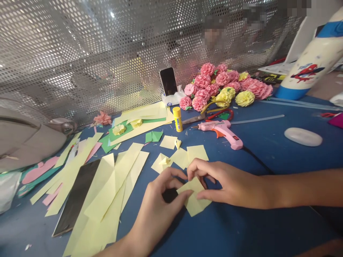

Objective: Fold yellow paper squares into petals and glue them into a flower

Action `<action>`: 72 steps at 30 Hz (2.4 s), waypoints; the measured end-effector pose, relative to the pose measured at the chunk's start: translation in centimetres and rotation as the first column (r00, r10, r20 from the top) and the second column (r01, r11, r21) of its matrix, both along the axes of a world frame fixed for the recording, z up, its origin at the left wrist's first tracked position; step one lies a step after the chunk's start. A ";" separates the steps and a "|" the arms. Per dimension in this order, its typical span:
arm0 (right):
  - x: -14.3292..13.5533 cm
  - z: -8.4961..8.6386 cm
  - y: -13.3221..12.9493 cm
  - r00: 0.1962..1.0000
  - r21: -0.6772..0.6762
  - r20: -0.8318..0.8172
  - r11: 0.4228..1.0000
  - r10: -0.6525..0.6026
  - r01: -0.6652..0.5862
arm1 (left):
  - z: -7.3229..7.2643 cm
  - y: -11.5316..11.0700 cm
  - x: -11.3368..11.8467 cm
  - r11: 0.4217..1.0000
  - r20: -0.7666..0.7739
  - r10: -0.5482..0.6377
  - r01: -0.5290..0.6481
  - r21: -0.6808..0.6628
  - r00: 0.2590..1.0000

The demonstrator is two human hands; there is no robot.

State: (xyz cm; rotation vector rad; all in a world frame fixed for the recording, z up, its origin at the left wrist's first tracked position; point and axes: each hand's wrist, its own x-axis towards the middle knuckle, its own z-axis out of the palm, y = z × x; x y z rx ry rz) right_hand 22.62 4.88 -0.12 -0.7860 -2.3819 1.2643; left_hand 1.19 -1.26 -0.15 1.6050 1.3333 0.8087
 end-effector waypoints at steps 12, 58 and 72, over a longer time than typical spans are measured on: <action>0.3 -0.5 0.6 1.000 0.068 0.011 0.997 0.027 -0.027 | -0.1 -0.2 -0.7 0.946 -0.367 -0.053 0.165 0.280 0.929; 0.6 -1.1 1.5 0.982 0.531 0.008 0.832 0.188 -0.163 | 0.0 0.4 -1.6 0.833 -0.437 -0.068 0.292 0.470 0.897; 1.6 -0.4 3.0 0.895 0.829 0.137 0.445 0.424 -0.338 | -0.6 0.0 -2.8 0.627 -0.541 -0.162 0.509 0.590 0.825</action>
